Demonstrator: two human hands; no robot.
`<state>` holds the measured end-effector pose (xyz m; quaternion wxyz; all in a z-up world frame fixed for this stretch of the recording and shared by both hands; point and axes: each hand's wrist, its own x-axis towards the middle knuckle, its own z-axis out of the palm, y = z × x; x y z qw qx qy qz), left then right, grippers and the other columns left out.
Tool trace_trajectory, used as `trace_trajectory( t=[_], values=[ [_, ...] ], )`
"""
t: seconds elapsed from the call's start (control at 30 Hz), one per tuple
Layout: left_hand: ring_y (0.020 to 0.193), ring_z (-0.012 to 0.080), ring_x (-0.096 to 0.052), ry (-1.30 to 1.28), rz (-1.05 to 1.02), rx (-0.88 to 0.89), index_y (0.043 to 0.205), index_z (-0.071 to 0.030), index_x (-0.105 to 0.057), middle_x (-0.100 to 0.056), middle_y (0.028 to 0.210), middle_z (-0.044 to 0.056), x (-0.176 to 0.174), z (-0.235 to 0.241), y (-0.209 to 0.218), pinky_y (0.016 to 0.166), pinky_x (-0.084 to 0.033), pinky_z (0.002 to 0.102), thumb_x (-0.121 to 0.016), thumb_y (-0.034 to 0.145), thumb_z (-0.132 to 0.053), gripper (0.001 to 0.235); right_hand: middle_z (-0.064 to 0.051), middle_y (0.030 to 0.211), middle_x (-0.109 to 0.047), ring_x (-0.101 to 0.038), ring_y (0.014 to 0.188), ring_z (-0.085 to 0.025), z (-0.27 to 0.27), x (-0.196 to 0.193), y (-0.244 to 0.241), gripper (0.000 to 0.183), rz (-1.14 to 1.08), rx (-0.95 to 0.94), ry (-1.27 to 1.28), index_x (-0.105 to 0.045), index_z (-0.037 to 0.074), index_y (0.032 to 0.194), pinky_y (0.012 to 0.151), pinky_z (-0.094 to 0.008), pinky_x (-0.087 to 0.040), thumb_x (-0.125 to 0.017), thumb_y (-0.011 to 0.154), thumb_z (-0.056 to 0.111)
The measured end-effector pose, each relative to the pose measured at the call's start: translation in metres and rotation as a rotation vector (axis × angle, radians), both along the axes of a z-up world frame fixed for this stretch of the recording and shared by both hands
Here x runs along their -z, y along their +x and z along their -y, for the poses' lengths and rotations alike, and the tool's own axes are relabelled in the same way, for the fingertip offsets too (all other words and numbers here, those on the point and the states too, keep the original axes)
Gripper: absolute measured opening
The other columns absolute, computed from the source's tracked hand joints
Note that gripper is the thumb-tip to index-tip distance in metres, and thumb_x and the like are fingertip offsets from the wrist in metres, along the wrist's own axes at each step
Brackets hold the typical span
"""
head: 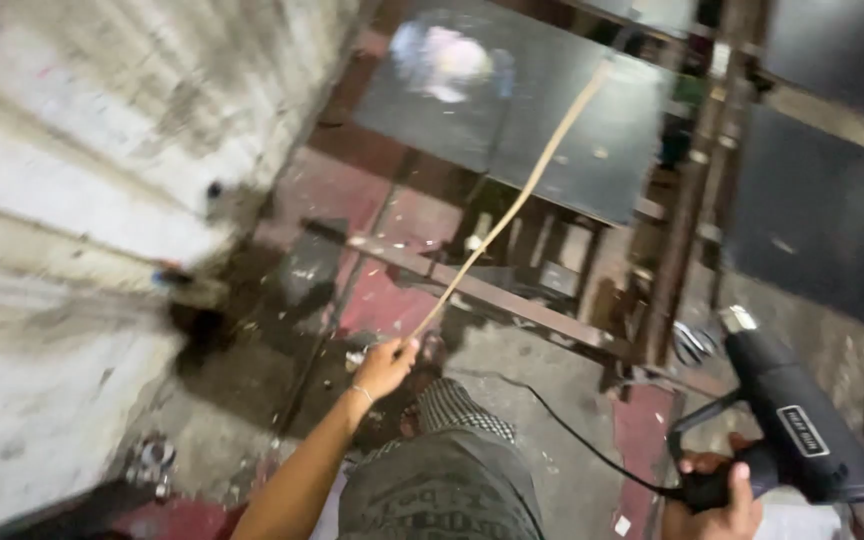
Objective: Using a handheld heat gun to dry ink on screen-printed boards
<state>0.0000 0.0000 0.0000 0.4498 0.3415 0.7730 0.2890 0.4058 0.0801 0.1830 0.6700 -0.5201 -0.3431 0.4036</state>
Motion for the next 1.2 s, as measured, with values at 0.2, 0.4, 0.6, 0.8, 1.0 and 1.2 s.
trace_trajectory(
  t=[0.2,0.4,0.6,0.8,1.0,1.2],
  values=[
    [0.065,0.0176,-0.060,0.390,-0.145,-0.254,0.078,-0.012,-0.071,-0.067,0.067,0.006,0.016,0.021,-0.153,0.069,-0.047,0.037,-0.055,0.102,-0.031,0.035,-0.010,0.075,-0.054,-0.055,0.074,-0.018,-0.014,0.039,-0.121,0.044,-0.189,-0.406,-0.023,-0.060,-0.004,0.121,0.071,-0.032,-0.047,-0.067,0.098,0.033],
    [0.067,0.0113,-0.052,0.512,-0.220,-0.468,0.086,-0.012,-0.069,-0.062,0.075,-0.003,-0.061,0.014,-0.307,0.067,-0.041,0.028,-0.059,0.103,-0.028,0.025,-0.010,0.071,-0.048,-0.047,0.069,-0.021,-0.060,0.070,-0.289,0.065,-0.306,-0.714,-0.221,-0.057,-0.004,0.126,0.068,-0.032,-0.039,-0.052,0.104,0.057],
    [0.061,0.0118,-0.047,0.565,-0.249,-0.400,0.074,-0.014,-0.057,-0.053,0.067,-0.002,-0.106,0.001,-0.397,0.060,-0.037,0.031,-0.057,0.105,-0.028,0.034,-0.010,0.071,-0.047,-0.047,0.067,-0.023,-0.077,0.048,-0.424,0.062,-0.234,-0.797,-0.410,-0.048,0.003,0.082,0.071,-0.033,-0.038,-0.039,0.112,0.056],
    [0.049,0.0099,-0.036,0.621,-0.221,-0.311,0.075,-0.011,-0.060,-0.048,0.058,-0.001,-0.116,-0.043,-0.475,0.051,-0.030,0.030,-0.058,0.105,-0.023,0.032,-0.008,0.075,-0.045,-0.041,0.066,-0.020,-0.082,0.016,-0.503,0.061,-0.423,-0.839,-0.446,-0.050,-0.005,0.137,0.068,-0.034,-0.033,-0.044,0.107,0.047],
    [0.062,0.0098,-0.041,0.478,-0.042,-0.202,0.076,-0.014,-0.058,-0.043,0.066,-0.005,-0.133,-0.116,-0.581,0.063,-0.035,0.030,-0.052,0.108,-0.034,0.038,-0.010,0.083,-0.052,-0.051,0.057,-0.016,-0.094,0.019,-0.580,0.041,-0.311,-0.762,-0.232,-0.052,0.000,0.095,0.052,-0.026,-0.041,-0.063,0.097,0.039],
    [0.053,0.0059,-0.032,0.508,0.251,0.068,0.075,-0.009,-0.064,-0.031,0.060,-0.006,-0.136,-0.213,-0.664,0.050,-0.024,0.022,-0.056,0.106,-0.035,0.041,-0.013,0.070,-0.059,-0.052,0.052,-0.017,-0.086,0.001,-0.634,0.029,0.061,-0.297,-0.279,-0.056,0.002,0.096,0.048,-0.027,-0.040,-0.073,0.084,0.022]
  ],
)
